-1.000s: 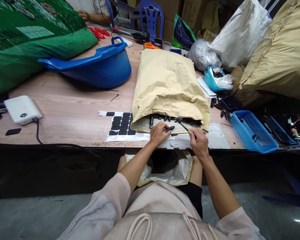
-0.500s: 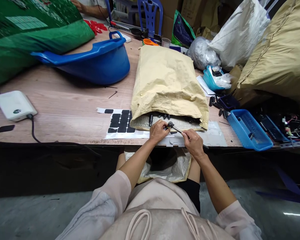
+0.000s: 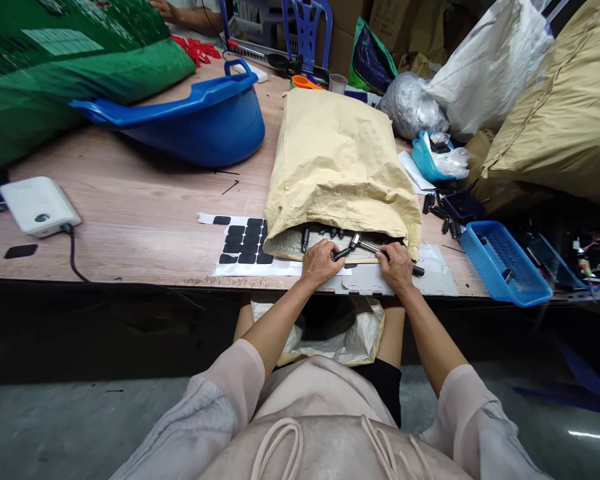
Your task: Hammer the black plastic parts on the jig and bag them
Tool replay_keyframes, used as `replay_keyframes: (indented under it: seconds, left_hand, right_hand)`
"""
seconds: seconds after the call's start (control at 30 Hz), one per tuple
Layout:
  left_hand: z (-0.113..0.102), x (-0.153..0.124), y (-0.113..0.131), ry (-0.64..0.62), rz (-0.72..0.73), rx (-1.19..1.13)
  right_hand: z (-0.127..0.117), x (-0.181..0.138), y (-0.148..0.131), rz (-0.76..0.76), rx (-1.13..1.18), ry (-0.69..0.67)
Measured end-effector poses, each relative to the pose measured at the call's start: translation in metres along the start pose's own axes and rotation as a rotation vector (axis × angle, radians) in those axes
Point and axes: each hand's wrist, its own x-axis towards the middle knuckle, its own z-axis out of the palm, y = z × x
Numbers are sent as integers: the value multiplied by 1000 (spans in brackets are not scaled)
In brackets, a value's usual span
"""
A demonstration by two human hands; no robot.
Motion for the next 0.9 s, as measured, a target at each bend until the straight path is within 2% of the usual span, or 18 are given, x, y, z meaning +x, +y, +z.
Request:
replay_keyframes:
  seconds: [0.17, 0.27, 0.33, 0.4, 0.5, 0.6, 0.67, 0.73, 0.8, 0.9]
  left_hand:
    - [-2, 4, -1, -25, 14, 48]
    - [-5, -4, 1, -27, 68, 58]
    - [-8, -23, 4, -34, 157, 22]
    - [-7, -52, 5, -97, 269, -43]
    - [4, -103, 2, -343, 364, -91]
    - [25, -134, -11, -478, 179, -31]
    - [39, -140, -23, -513, -3, 32]
    - [48, -138, -33, -545, -125, 95]
    - [50, -134, -38, -587, -171, 143]
    - [37, -133, -29, -628, -121, 156]
  right_hand:
    - [6, -2, -2, 29, -1, -3]
    - [6, -1, -3, 40, 10, -23]
    - [6, 0, -4, 48, 13, -33]
    - [6, 0, -3, 55, 12, -35]
    - [7, -1, -3, 58, 12, -25]
    - [8, -1, -3, 58, 10, -13]
    - [8, -1, -3, 58, 14, -10]
    - [8, -1, -3, 58, 20, -15]
    - [8, -1, -3, 59, 22, -19]
    - [8, -1, -3, 61, 16, -16]
